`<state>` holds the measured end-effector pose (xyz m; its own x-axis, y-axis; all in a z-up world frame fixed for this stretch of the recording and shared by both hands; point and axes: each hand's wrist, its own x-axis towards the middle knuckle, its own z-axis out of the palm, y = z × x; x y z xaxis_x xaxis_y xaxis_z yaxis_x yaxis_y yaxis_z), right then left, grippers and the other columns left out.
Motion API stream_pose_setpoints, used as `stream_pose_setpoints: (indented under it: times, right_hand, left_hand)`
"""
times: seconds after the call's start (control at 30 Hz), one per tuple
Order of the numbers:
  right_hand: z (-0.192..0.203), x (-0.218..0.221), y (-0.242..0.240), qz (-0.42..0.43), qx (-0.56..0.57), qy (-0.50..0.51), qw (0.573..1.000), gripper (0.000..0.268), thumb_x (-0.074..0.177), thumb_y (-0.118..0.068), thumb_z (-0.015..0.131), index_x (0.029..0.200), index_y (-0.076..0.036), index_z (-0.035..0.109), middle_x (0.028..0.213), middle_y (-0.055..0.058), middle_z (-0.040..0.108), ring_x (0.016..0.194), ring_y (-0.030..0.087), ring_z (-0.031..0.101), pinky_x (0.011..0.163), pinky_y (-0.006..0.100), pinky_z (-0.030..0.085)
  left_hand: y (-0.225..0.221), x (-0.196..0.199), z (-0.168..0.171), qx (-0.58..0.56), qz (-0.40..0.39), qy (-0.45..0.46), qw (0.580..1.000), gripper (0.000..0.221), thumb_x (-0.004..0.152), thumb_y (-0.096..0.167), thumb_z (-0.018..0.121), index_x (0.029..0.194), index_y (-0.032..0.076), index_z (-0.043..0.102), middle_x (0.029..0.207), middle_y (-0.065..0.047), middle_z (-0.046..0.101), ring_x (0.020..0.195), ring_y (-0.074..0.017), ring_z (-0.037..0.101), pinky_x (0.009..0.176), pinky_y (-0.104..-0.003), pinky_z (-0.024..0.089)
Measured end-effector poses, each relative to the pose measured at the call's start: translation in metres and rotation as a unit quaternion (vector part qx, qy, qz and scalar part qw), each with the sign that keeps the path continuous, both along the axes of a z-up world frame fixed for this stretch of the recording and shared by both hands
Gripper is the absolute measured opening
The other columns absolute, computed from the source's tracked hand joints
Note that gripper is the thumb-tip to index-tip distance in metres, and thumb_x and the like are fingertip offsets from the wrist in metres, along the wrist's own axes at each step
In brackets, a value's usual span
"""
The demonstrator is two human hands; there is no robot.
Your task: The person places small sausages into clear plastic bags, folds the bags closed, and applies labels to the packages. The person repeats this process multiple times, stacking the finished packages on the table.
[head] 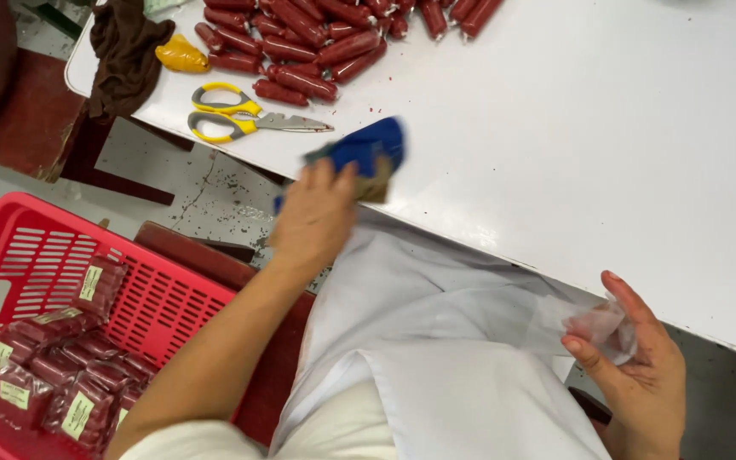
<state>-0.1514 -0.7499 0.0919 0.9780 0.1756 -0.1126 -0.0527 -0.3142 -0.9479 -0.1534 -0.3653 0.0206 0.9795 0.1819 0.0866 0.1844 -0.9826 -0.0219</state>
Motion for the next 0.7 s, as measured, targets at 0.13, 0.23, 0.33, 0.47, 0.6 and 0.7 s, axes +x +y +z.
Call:
stream_pose_setpoints:
  times: [0.13, 0.23, 0.33, 0.47, 0.6, 0.7]
  right_hand:
    - [-0.012, 0.005, -0.015, 0.045, -0.002, -0.023, 0.999, 0.073, 0.078, -0.002, 0.074, 0.148, -0.002, 0.053, 0.088, 0.007, 0.068, 0.090, 0.016, 0.067, 0.098, 0.028, 0.049]
    - [-0.027, 0.016, -0.027, 0.083, -0.011, -0.068, 0.994, 0.073, 0.078, 0.000, 0.074, 0.147, 0.002, 0.052, 0.138, 0.007, 0.060, 0.088, 0.007, 0.053, 0.093, 0.023, 0.046]
    - [-0.005, 0.013, -0.017, 0.073, -0.008, -0.047, 0.996, 0.070, 0.082, -0.001, 0.073, 0.148, -0.001, 0.051, 0.094, 0.008, 0.065, 0.074, 0.016, 0.063, 0.074, 0.026, 0.057]
    - [0.005, 0.009, -0.012, 0.137, 0.048, -0.084, 0.986, 0.069, 0.085, -0.003, 0.068, 0.150, -0.002, 0.046, 0.069, 0.000, 0.058, 0.067, 0.012, 0.058, 0.070, 0.023, 0.053]
    - [0.001, 0.005, -0.017, 0.124, -0.100, -0.039, 0.986, 0.073, 0.077, -0.005, 0.076, 0.147, -0.004, 0.055, 0.079, 0.006, 0.063, 0.068, 0.014, 0.060, 0.074, 0.026, 0.052]
    - [-0.005, 0.007, -0.022, 0.126, -0.148, -0.033, 0.980, 0.072, 0.077, -0.005, 0.077, 0.146, -0.004, 0.058, 0.087, 0.007, 0.068, 0.069, 0.013, 0.061, 0.075, 0.026, 0.053]
  left_hand:
    - [0.026, -0.033, 0.092, -0.006, 0.192, 0.218, 0.957, 0.032, 0.092, 0.025, 0.058, 0.118, 0.012, 0.068, 0.116, -0.019, 0.064, 0.108, -0.0359, 0.058, 0.089, -0.047, 0.052]
    - [0.014, -0.031, 0.114, 0.045, 0.122, -0.109, 0.986, 0.061, 0.077, 0.016, 0.069, 0.137, 0.015, 0.063, 0.121, -0.021, 0.055, 0.095, -0.0375, 0.055, 0.066, -0.048, 0.055]
    - [-0.028, 0.026, 0.081, -0.125, -0.023, -0.247, 0.961, 0.070, 0.090, -0.010, 0.059, 0.149, 0.026, 0.054, 0.157, -0.025, 0.032, 0.145, -0.0513, 0.042, 0.118, -0.058, 0.048]
    - [-0.154, 0.102, 0.055, -0.198, -0.128, -0.079, 0.969, 0.044, 0.108, 0.031, 0.045, 0.149, 0.043, 0.034, 0.163, -0.027, 0.029, 0.114, -0.0494, 0.059, 0.093, -0.058, 0.051]
    - [-0.218, 0.122, 0.020, -0.018, -0.288, 0.119, 0.950, 0.061, 0.109, 0.065, 0.032, 0.161, 0.037, 0.018, 0.165, -0.013, 0.004, 0.153, -0.0365, 0.006, 0.123, -0.060, 0.021]
    - [-0.205, 0.128, 0.007, -0.082, -0.266, 0.089, 0.956, 0.054, 0.108, 0.043, 0.034, 0.161, 0.036, 0.023, 0.167, -0.008, 0.007, 0.155, -0.0316, 0.007, 0.125, -0.058, 0.018]
